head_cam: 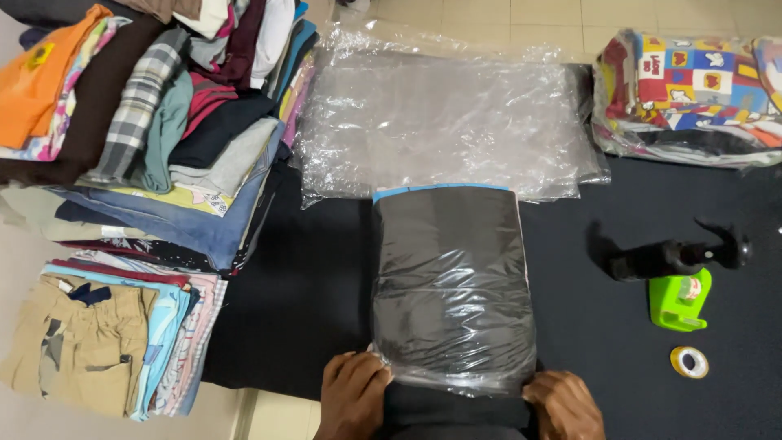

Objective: Packing folded clothes into plastic bags and sealing them with tape.

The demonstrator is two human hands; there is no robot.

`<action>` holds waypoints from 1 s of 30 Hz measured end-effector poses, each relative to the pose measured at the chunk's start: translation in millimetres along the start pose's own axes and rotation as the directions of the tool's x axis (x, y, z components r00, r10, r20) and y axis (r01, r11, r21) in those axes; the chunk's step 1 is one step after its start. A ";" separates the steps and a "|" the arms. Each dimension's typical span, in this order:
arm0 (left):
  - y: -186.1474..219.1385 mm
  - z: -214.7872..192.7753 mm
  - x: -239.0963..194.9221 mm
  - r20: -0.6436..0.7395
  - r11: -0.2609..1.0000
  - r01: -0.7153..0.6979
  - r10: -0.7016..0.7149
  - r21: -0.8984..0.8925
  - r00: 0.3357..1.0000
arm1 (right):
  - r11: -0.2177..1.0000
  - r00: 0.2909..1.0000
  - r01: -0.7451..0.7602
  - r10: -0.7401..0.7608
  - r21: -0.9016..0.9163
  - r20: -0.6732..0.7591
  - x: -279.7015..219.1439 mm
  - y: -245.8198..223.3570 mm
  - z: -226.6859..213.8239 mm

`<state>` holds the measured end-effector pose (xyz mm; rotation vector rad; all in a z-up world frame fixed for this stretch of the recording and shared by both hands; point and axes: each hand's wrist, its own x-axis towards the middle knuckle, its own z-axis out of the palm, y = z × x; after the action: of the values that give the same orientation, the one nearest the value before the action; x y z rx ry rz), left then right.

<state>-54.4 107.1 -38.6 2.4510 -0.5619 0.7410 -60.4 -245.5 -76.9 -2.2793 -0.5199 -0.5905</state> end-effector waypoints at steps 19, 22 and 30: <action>-14.6 -30.9 33.6 0.132 0.898 0.304 -0.276 -0.319 0.952 | 0.877 0.866 -0.419 0.308 0.236 0.394 42.2 17.7 -27.9; -45.1 6.7 44.0 0.124 0.733 0.494 -0.499 -0.469 0.858 | 0.688 0.735 -0.678 0.620 0.260 0.276 78.7 21.9 -5.4; -40.2 47.9 75.9 0.523 0.257 0.797 -0.638 -0.547 0.565 | 0.238 0.489 -0.852 0.679 0.466 0.547 94.4 -4.5 29.7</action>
<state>42.8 93.1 -41.6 1.6399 0.2555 -0.1679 21.8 -202.9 -41.8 -1.5161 0.3368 0.3907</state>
